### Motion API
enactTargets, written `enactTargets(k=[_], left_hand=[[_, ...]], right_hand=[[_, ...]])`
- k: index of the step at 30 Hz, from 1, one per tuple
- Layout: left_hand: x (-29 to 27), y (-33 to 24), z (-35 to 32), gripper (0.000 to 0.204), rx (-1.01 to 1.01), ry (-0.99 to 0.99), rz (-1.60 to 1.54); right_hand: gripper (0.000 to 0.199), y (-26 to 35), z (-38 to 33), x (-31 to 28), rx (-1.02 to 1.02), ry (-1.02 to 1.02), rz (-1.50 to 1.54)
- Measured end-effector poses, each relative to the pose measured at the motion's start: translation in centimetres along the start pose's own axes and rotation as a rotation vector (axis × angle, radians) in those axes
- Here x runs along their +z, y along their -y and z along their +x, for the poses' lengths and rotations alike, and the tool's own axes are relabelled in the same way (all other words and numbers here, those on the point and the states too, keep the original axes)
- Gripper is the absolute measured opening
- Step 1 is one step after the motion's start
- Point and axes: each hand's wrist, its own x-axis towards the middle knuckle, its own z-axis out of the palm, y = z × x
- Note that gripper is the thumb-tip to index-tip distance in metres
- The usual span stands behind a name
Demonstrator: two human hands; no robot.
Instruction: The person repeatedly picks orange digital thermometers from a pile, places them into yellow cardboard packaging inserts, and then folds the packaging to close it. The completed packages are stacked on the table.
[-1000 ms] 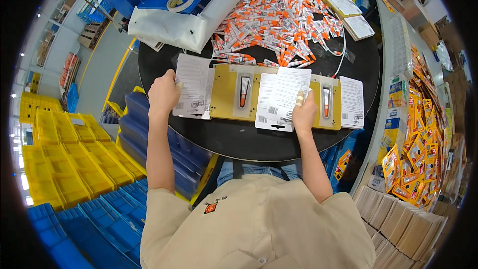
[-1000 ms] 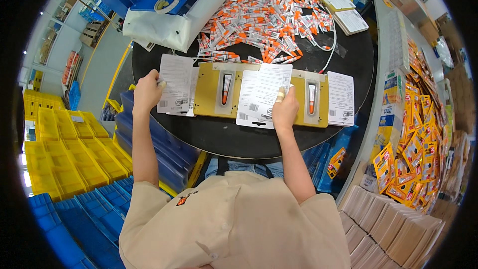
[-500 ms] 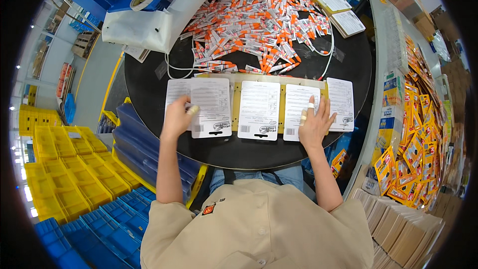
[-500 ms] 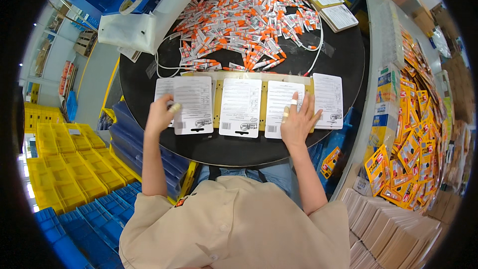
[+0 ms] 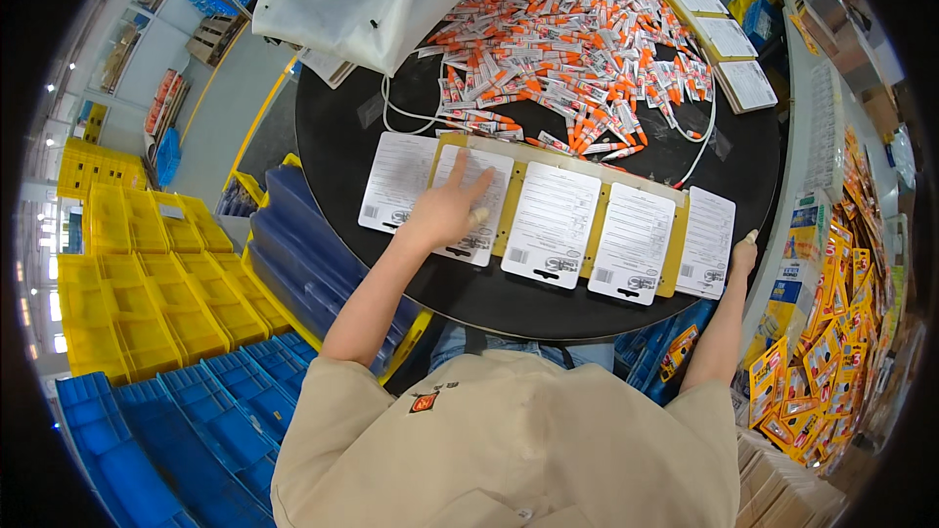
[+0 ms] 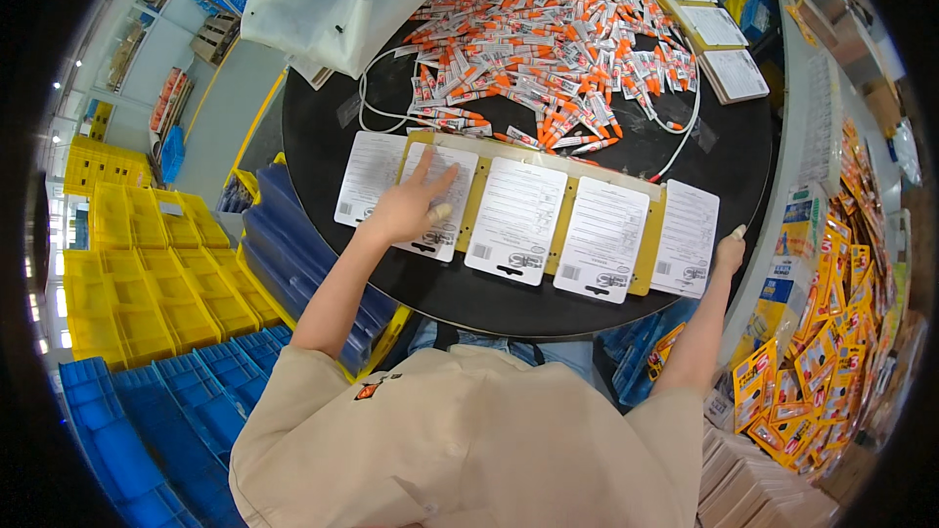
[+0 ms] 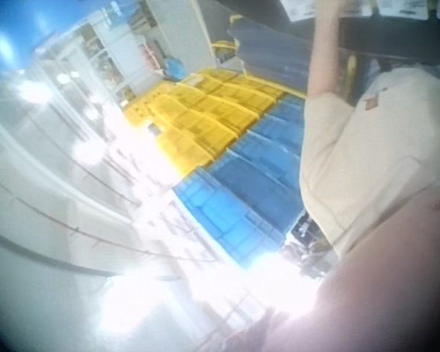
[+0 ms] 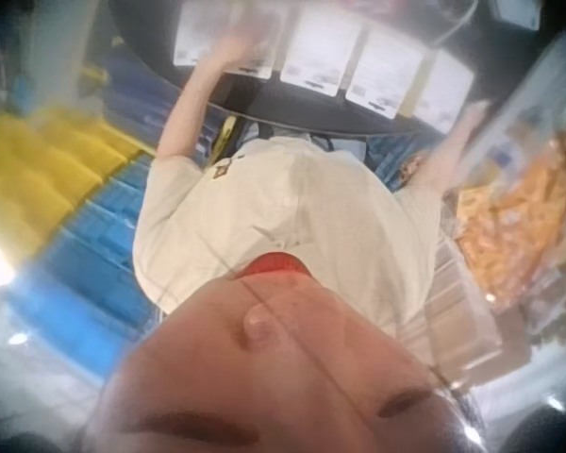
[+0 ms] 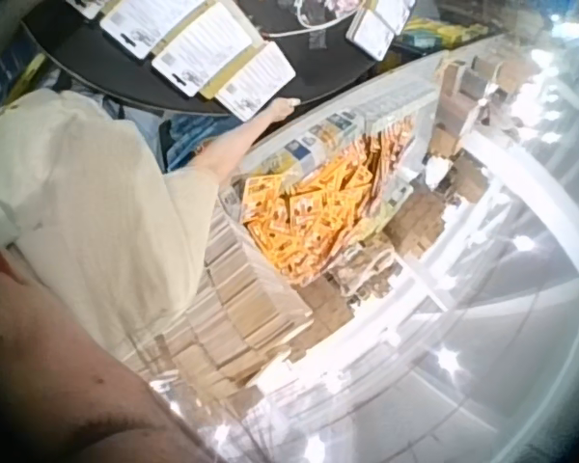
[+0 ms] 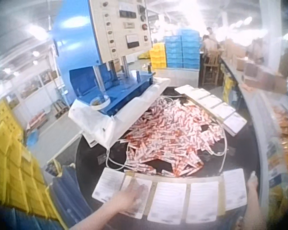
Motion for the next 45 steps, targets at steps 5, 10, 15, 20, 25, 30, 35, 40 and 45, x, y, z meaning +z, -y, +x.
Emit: enactTargets(k=[5,10,15,20,25,30,35,40,45], left_hand=[[1.0,-3.4,0.1,0.049,0.284,-0.147,-0.110],[0.2,0.7,1.9,0.048,0.140,0.028,0.033],[-3.1,5.3,3.2,0.031,0.029,-0.331,-0.178],[-1.8,-2.0,-0.8,0.014,-0.105,-0.188,-0.744],[3.0,-7.4,-6.1,0.012,-0.131,0.230,-0.977],[4.8,-3.4,-8.4,0.011,-0.376,-0.139,-0.808],[3.2,5.4,-6.9,0.016,-0.558,-0.387,-0.545],[1.3,11.3,-5.2,0.013,-0.561,-0.359,-0.542],[-0.2,14.1,-5.1,0.015,-0.549,-0.320,-0.735]], right_hand=[[0.079,-1.3,-10.6,-0.1,0.060,-0.065,0.122],[0.054,-3.5,-29.7,1.7,-0.032,-0.078,0.378],[0.041,-2.2,-41.0,-5.1,0.124,1.274,0.546],[0.025,3.6,-34.4,-7.8,-0.434,0.445,0.935],[0.043,4.8,-20.4,-4.5,-0.343,-0.332,0.177],[0.064,2.4,-17.4,-1.3,-0.004,-0.108,0.413],[0.067,-1.5,-27.4,1.9,0.054,-0.095,0.605],[0.062,-1.4,-35.6,2.4,0.029,-0.010,0.637],[0.053,4.8,-34.7,-5.8,-0.931,-0.220,-0.020]])
